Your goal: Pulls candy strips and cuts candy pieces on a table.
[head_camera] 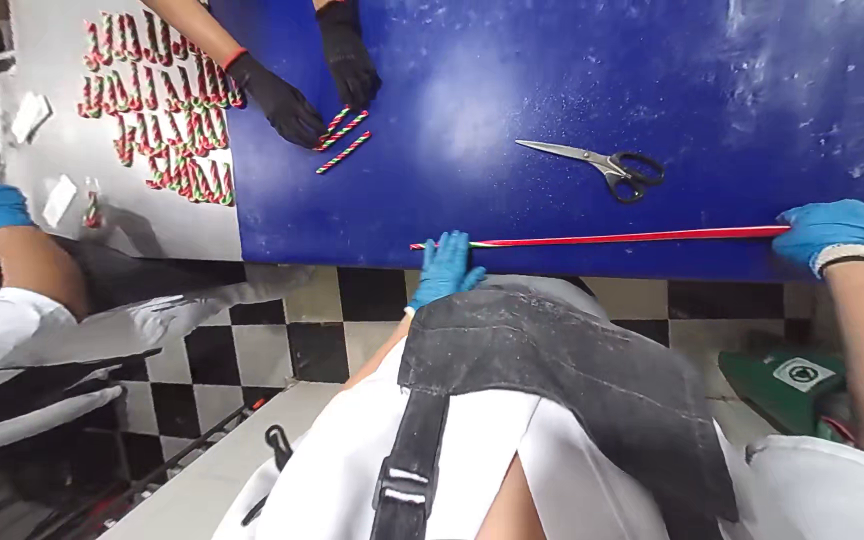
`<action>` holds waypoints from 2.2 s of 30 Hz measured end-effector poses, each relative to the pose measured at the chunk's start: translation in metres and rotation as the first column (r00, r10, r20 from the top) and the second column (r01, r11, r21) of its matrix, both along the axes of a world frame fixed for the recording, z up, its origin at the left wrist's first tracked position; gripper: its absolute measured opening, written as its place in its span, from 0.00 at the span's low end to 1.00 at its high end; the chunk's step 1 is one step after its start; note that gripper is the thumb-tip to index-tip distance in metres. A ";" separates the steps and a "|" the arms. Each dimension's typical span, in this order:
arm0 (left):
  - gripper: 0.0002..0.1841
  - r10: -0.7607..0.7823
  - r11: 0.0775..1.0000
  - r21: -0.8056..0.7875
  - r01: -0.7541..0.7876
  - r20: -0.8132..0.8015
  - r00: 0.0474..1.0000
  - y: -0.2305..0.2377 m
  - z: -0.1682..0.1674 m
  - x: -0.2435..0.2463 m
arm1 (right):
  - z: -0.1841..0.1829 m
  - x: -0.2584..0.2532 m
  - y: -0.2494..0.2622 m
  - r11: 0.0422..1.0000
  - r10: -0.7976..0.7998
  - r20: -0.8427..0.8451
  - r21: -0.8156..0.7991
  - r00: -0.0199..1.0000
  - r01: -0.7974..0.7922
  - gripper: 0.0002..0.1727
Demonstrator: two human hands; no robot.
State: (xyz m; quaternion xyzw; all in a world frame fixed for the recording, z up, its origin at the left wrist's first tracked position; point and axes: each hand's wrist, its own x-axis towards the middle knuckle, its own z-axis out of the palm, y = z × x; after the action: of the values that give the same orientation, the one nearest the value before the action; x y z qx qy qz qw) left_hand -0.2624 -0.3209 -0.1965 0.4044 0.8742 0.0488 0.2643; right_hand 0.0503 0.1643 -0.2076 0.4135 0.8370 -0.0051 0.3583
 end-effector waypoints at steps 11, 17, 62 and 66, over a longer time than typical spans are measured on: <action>0.46 0.256 0.967 0.086 -0.242 -0.340 0.905 0.167 -0.062 -0.131 | 0.003 -0.003 -0.006 1.000 -0.016 0.048 -0.017 0.999 0.017 0.12; 0.38 0.092 0.904 0.426 0.037 -0.279 0.956 0.244 -0.034 -0.077 | 0.015 -0.016 -0.012 0.995 -0.017 0.056 -0.102 0.998 0.022 0.16; 0.56 0.406 0.881 -0.115 -0.458 -0.314 0.859 -0.034 -0.034 -0.211 | 0.005 -0.084 -0.105 0.967 0.065 0.160 -0.253 0.985 -0.022 0.15; 0.50 0.517 0.827 -0.067 -0.558 -0.299 0.802 -0.080 -0.029 -0.140 | 0.013 -0.082 -0.116 0.973 0.054 0.136 -0.229 0.989 -0.022 0.16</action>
State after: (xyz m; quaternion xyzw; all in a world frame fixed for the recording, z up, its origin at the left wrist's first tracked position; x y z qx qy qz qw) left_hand -0.4025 -0.4010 -0.2253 0.1208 0.9815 0.0002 0.1485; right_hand -0.0319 0.0485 -0.1944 0.3530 0.8113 -0.0645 0.4616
